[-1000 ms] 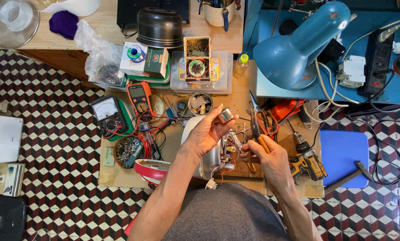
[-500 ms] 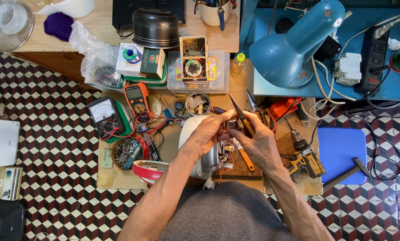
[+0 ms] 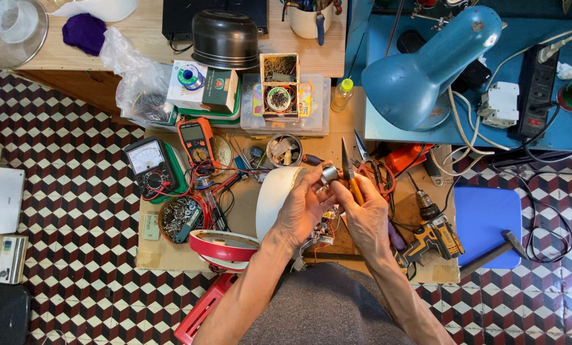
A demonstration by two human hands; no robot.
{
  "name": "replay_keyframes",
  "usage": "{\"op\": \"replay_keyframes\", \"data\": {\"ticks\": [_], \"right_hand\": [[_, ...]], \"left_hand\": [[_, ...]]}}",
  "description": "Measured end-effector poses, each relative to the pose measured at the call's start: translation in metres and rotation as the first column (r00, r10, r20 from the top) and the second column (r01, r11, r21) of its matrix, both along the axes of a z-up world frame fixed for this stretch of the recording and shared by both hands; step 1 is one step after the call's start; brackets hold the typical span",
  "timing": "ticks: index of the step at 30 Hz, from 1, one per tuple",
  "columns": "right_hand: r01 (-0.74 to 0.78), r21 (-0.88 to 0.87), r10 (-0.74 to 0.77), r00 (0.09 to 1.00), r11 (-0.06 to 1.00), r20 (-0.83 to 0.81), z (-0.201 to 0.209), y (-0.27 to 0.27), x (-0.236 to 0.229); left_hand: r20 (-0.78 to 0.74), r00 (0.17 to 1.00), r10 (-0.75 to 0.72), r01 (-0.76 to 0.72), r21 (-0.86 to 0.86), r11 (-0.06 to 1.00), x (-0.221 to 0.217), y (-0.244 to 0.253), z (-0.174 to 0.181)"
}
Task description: The person works on the internal wiring of a disassembled electric kettle. They use a multimeter to test connections, then use pliers to adjust a metal component on the kettle's base. The person handles the kettle body and its internal parts throughout the clip.
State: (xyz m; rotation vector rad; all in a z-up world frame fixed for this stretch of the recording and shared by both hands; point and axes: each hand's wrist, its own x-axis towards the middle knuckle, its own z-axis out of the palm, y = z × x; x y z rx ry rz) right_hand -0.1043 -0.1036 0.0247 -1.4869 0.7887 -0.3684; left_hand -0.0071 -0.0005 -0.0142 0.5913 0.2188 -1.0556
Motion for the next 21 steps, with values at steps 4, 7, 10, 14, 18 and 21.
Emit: {"op": "replay_keyframes", "data": {"ticks": [4, 7, 10, 14, 18, 21], "right_hand": [[-0.141, -0.109, 0.138, 0.990, 0.984, -0.039, 0.010, -0.008, -0.012], [-0.230, -0.203, 0.188, 0.961, 0.952, -0.203, 0.030, -0.010, -0.016], [-0.287, -0.176, 0.214, 0.913, 0.942, -0.346, 0.053, -0.009, -0.024], [-0.356, -0.023, 0.316, 0.858, 0.934, -0.405, 0.058, -0.003, -0.026], [-0.432, -0.039, 0.388, 0.842, 0.901, -0.376, 0.045, 0.003, -0.028], [-0.452, -0.063, 0.395, 0.833, 0.890, -0.388, 0.039, 0.005, -0.027]], "left_hand": [[-0.040, 0.999, -0.021, 0.021, 0.014, 1.000, 0.005, 0.005, 0.000], [-0.071, 0.997, 0.016, -0.014, 0.028, 1.000, 0.000, 0.009, -0.006], [-0.010, 0.998, 0.067, -0.067, 0.051, 0.996, 0.002, 0.014, -0.008], [0.118, 0.991, 0.068, -0.075, 0.062, 0.995, 0.012, 0.023, -0.003], [0.178, 0.980, 0.094, -0.102, 0.037, 0.994, 0.014, 0.027, 0.002], [0.198, 0.975, 0.101, -0.114, 0.059, 0.992, 0.015, 0.030, 0.005]]}}
